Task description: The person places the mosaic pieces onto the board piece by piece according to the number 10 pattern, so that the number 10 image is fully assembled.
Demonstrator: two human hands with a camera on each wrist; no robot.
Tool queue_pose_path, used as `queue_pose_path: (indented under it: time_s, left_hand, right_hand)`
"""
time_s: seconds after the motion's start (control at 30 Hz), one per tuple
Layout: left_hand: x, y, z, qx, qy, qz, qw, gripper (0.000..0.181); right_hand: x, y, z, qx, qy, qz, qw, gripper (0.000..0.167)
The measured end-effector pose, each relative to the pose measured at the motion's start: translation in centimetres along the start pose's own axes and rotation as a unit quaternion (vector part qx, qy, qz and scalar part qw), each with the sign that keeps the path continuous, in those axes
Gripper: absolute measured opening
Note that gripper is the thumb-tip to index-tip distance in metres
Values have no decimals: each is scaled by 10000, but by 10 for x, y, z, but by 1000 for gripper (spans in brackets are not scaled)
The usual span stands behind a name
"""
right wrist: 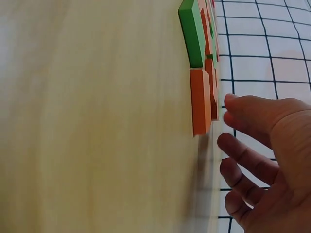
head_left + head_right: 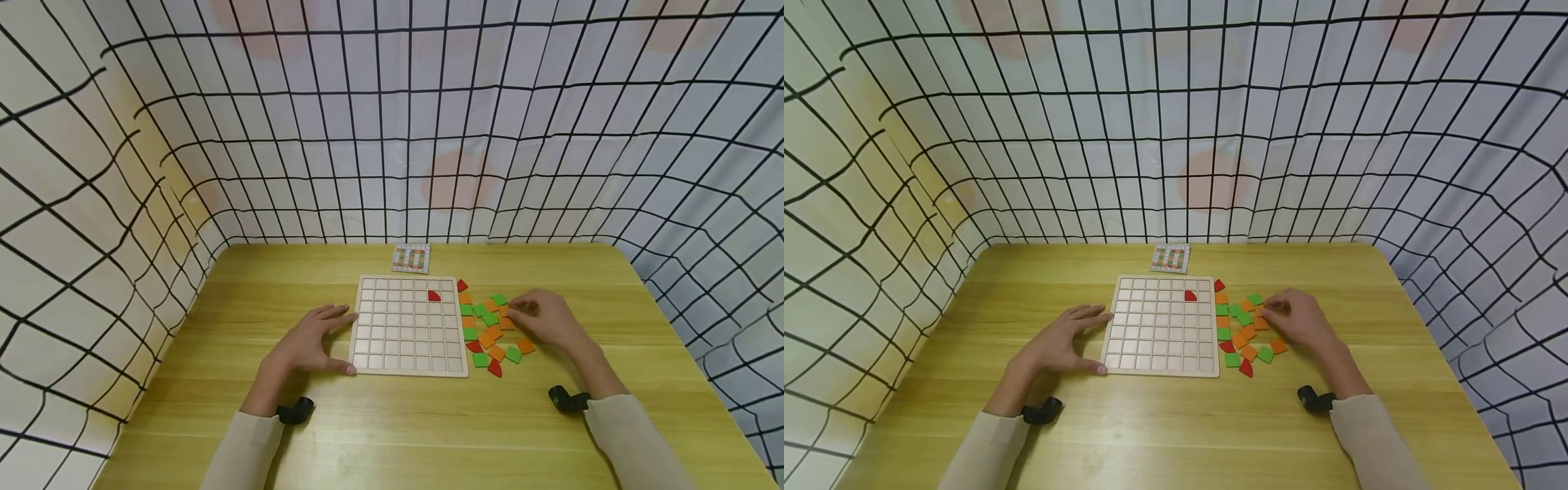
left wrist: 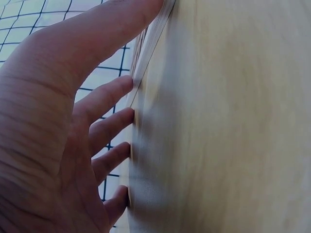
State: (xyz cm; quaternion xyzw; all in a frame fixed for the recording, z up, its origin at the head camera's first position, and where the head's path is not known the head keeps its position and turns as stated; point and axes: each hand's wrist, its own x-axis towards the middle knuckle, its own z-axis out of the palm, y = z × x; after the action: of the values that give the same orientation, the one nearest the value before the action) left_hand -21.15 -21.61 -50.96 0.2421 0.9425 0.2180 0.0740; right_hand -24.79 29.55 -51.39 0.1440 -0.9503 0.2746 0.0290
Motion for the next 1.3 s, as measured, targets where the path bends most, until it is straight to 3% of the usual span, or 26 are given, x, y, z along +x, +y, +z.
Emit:
queue_pose_path:
  time_s: [0.27, 0.5, 0.77, 1.03, 1.3]
  left_hand:
    - [0, 0, -1, 48, -4, 0, 10000, 110]
    - [0, 1, -2, 21, 3, 34, 10000, 108]
    - [0, 1, -2, 24, 22, 85, 10000, 107]
    - [-1, 1, -2, -3, 33, 90, 10000, 108]
    - [-1, 1, 0, -35, 30, 59, 10000, 108]
  right_hand:
    - [-6, 6, -6, -102, -25, -121, 9999, 23]
    - [-7, 7, -7, -80, -227, -473, 9986, 24]
    - [-12, 13, -11, -41, 8, -241, 9997, 26]
    - [-7, 19, -11, 95, -169, -45, 9998, 43]
    - [-4, 23, -11, 42, -264, -65, 9996, 39]
